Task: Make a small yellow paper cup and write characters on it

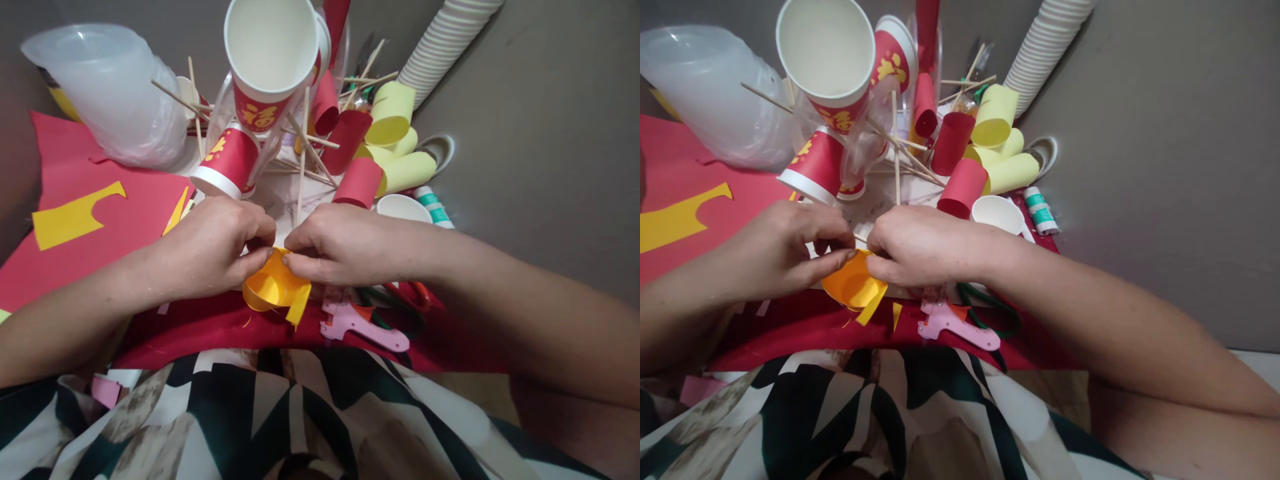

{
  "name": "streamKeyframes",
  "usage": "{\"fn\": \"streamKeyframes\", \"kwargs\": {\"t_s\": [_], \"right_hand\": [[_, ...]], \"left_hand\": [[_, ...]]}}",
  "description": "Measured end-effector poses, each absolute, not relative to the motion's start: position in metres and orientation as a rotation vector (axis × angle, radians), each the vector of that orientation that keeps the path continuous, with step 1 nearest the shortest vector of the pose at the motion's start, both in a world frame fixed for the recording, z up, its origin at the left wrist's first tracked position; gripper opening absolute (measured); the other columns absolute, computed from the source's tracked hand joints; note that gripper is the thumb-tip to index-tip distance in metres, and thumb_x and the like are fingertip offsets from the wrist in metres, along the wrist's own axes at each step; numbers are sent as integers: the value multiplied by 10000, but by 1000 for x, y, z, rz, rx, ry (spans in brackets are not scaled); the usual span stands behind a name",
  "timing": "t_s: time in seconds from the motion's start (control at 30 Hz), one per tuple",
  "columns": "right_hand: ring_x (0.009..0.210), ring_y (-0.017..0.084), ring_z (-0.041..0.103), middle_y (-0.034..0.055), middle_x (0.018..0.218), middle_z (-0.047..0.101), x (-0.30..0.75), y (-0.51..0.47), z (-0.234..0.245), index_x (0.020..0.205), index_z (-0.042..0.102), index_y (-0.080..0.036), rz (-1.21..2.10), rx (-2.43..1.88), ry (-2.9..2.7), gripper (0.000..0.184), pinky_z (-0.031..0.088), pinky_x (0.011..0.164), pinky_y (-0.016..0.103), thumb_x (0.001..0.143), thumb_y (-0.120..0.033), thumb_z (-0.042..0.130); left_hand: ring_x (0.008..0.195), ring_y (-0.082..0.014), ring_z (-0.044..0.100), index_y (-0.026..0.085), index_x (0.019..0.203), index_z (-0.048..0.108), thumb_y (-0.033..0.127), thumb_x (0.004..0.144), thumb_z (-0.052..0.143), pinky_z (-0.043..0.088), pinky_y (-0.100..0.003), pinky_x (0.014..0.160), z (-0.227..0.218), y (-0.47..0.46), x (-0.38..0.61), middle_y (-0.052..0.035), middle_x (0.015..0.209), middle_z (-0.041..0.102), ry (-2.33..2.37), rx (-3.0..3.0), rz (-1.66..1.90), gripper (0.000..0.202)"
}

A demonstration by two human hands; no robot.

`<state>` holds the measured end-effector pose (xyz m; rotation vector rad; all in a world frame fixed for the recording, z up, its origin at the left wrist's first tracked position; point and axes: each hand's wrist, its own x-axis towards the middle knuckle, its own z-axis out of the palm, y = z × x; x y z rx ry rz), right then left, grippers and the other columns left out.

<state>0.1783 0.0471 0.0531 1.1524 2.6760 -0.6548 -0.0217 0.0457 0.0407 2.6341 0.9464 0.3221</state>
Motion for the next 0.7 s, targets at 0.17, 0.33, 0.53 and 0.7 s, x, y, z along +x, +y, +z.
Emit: {"fn": "streamKeyframes", "kwargs": {"t_s": [0.17,0.33,0.53,0.7], "right_hand": [[505,90,317,-7,562,515,174,44,49,676,636,-157,-595,1073,2707,255,232,548,274,867,-203,475],[498,84,320,-21,543,495,174,45,48,680,633,-160,-616,1092,2706,233,217,545,268,871,-219,514],[514,90,364,-11,556,538,179,40,57,718,647,-158,-545,1203,2748,205,213,547,273,870,-275,575],[512,93,392,24,604,602,175,33,53,746,686,-145,-426,1150,2796,235,211,556,277,878,-166,492]], "left_hand": [[637,-146,566,143,806,683,185,817,570,380,-269,597,37,43,-21,-33,723,656,968,2640,289,121],[659,-143,609,155,804,710,191,852,571,395,-256,607,34,44,-20,-30,739,705,934,2558,292,152],[651,-144,613,149,822,733,149,851,545,412,-259,614,33,44,-21,-38,729,704,939,2547,367,191],[695,-162,630,149,823,710,132,841,499,429,-270,640,33,39,-19,-59,765,702,877,2604,343,212]]}}
